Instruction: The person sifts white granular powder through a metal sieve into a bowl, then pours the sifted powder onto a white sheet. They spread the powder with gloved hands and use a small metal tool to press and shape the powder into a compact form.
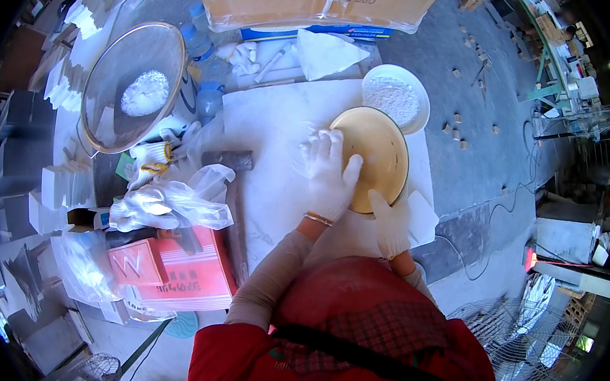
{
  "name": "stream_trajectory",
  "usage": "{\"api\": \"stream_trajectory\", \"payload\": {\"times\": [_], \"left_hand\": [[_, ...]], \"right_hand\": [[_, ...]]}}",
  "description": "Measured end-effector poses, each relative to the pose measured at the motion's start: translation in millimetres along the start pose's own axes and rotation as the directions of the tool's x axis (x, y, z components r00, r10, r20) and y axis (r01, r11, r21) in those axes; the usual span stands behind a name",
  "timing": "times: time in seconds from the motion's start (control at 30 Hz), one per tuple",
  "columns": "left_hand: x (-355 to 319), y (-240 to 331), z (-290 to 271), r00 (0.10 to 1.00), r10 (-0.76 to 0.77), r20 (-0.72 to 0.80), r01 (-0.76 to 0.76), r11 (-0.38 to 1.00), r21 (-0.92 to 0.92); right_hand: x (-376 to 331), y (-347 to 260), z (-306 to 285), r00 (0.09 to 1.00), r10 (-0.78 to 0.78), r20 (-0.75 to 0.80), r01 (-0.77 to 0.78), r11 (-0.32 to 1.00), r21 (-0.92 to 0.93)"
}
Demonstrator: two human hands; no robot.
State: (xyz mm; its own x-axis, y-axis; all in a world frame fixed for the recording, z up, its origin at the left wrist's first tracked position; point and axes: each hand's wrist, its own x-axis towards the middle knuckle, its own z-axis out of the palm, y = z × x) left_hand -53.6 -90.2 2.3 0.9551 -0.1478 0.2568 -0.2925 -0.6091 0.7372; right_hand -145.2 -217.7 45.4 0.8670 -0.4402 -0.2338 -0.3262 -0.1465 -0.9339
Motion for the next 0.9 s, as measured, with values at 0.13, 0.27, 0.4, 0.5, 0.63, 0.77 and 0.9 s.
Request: {"api": "stream_trajectory", "payload": {"times": [0.13, 0.27, 0.4, 0.5, 0.63, 0.77, 0.9], "left_hand": [[0, 19, -1, 0.994, 0.037, 0.107, -0.019, 0.986, -0.165], [13, 34, -33, 0.925, 0.193, 0.327, -0.13, 0.97, -0.206], [39, -20, -28, 0.879, 0.461, 0.119, -0.423, 0.871, -0.248], [82, -50, -35, 0.967, 0.221, 0.125, -0.154, 0.903, -0.401], [122, -97, -19, 0.862, 0.496, 0.108, -0.482, 0.866, -0.131], [100, -87, -5, 0.679, 0.695, 0.238, -0.71, 0.703, -0.027], [72, -37, -36, 0.514, 0.565, 0.646, -0.709, 0.704, -0.051]], "right_hand": [[1, 13, -2, 0.993, 0.113, 0.04, -0.119, 0.955, 0.27], [-1, 1, -5, 0.974, 0.216, 0.072, -0.227, 0.893, 0.388], [-4, -22, -19, 0.967, 0.224, 0.118, -0.253, 0.857, 0.449], [-9, -24, -29, 0.976, 0.202, 0.077, -0.213, 0.832, 0.512], [-12, -22, -48, 0.984, 0.176, 0.004, -0.154, 0.853, 0.499], [-11, -21, -68, 0.982, 0.188, 0.033, -0.182, 0.87, 0.458], [-11, -17, -71, 0.986, 0.168, 0.015, -0.157, 0.881, 0.445]]}}
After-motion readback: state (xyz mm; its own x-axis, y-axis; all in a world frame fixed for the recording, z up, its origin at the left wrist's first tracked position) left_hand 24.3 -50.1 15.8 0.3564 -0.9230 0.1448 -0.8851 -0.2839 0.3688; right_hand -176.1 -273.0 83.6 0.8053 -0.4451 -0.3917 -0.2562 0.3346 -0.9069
